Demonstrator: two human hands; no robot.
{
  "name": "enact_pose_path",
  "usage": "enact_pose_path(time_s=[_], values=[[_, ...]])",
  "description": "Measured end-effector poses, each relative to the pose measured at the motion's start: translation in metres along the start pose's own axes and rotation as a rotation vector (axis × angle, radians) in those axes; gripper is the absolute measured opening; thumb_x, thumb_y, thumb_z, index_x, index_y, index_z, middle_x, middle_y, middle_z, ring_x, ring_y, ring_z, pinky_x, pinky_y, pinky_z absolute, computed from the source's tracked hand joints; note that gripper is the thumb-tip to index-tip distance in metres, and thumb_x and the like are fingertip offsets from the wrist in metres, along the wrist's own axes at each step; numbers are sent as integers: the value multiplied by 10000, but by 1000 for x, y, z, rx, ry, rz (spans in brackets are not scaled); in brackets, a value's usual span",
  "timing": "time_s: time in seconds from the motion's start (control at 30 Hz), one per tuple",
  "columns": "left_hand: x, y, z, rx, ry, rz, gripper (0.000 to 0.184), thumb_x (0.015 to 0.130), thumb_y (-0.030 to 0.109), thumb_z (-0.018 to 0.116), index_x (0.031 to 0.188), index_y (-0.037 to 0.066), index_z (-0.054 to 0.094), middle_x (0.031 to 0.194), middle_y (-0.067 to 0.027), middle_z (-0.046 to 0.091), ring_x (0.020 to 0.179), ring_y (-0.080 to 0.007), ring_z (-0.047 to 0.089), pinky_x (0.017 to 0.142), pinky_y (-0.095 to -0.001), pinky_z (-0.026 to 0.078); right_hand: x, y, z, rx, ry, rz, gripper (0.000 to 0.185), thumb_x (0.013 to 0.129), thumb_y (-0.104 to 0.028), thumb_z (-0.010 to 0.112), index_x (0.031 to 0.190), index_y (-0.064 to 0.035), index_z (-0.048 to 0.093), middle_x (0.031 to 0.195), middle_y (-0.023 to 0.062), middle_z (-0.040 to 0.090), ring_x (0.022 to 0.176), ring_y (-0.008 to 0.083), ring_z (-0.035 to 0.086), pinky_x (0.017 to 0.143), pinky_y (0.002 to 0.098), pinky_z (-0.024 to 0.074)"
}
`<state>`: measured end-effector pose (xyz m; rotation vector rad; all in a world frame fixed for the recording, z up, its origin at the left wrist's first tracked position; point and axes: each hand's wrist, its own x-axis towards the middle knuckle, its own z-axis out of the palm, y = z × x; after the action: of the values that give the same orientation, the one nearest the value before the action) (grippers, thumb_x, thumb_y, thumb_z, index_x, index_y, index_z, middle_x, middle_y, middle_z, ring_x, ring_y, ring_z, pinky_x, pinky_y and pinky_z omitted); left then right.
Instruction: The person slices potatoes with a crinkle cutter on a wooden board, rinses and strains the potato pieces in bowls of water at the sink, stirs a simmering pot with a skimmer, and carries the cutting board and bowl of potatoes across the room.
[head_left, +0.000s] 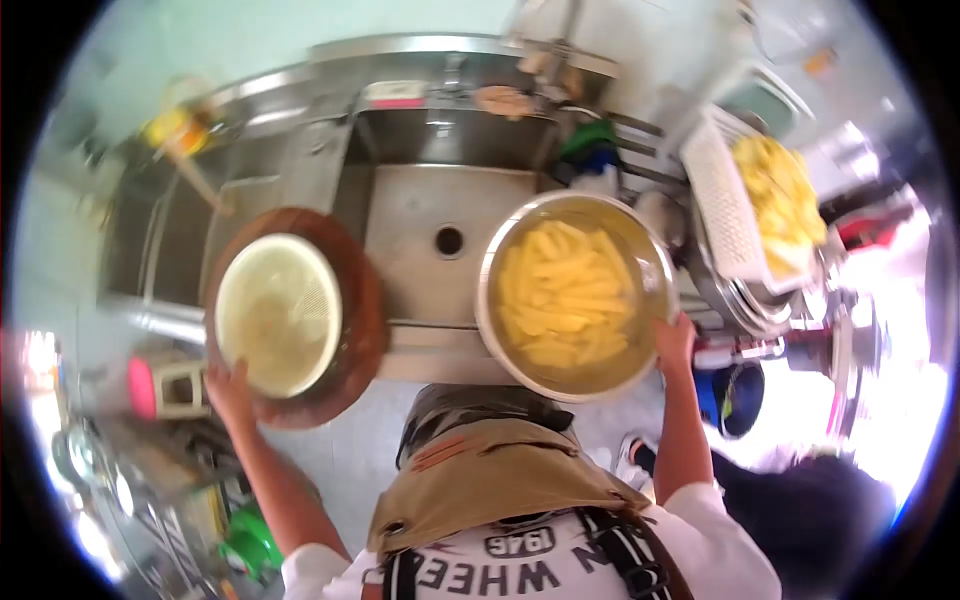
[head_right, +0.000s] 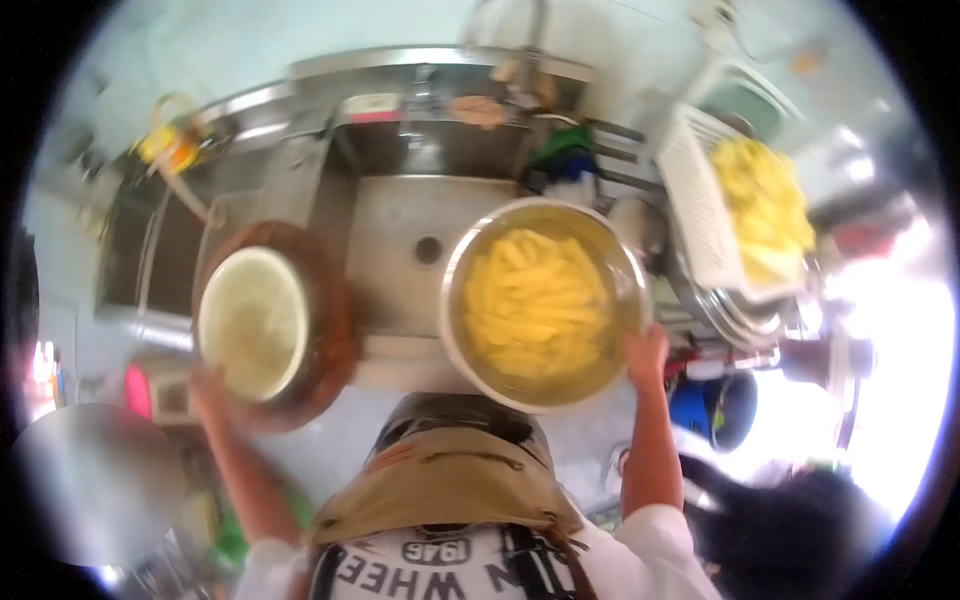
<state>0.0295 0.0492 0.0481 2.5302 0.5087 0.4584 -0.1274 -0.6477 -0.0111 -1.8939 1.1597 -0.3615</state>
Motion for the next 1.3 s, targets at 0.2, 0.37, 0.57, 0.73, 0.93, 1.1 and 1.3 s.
enact_pose_path(time_s=[0.2,0.37,0.57,0.73,0.93,1.1,1.3], values=[[-21,65,26,-570,-303,-311,425,738,17,532,1149,-90,530,1034,-129,612,893,-242,609,782,-336,485,-1,-27,-9,273,-311,281,185,707,-25,584,873,45,625,721,79,599,605,179,572,500,333,436],[-36,208,73,-433,-198,42,462,733,-8,492,1189,-81,509,1049,-198,610,951,-299,605,839,-362,467,40,47,-23,-98,-697,-103,287,548,60,622,795,-85,626,767,142,632,716,358,604,611,366,473],[-24,250,163,-308,-332,173,489,726,-21,512,1213,-66,494,1044,-276,613,996,-373,615,844,-360,475,45,48,-21,136,-784,135,298,523,46,646,791,-80,620,855,147,635,836,367,593,717,375,488],[-45,272,215,-544,-643,-139,492,720,-33,525,1213,-38,509,1027,-198,635,908,-263,633,792,-345,493,34,35,-18,222,-670,190,278,599,10,648,862,-82,651,854,137,639,819,332,602,735,366,485],[-64,255,257,-758,-835,-570,502,706,-67,491,1201,-7,538,1052,-148,622,873,-240,601,761,-341,492,22,-50,-36,110,-667,154,233,729,-2,559,947,26,636,869,115,646,772,231,607,691,318,480],[-97,200,319,-887,-944,-416,528,716,-88,465,1226,25,540,1054,-136,630,907,-234,604,787,-347,488,20,-118,-23,270,-567,387,305,719,30,536,1009,88,610,894,123,635,783,213,615,696,329,493],[-102,199,315,-737,-882,-362,439,755,-67,467,1164,29,594,1021,-110,653,891,-212,615,787,-320,482,19,-197,9,93,-518,418,303,692,71,545,991,97,587,914,173,626,799,280,637,698,369,530]])
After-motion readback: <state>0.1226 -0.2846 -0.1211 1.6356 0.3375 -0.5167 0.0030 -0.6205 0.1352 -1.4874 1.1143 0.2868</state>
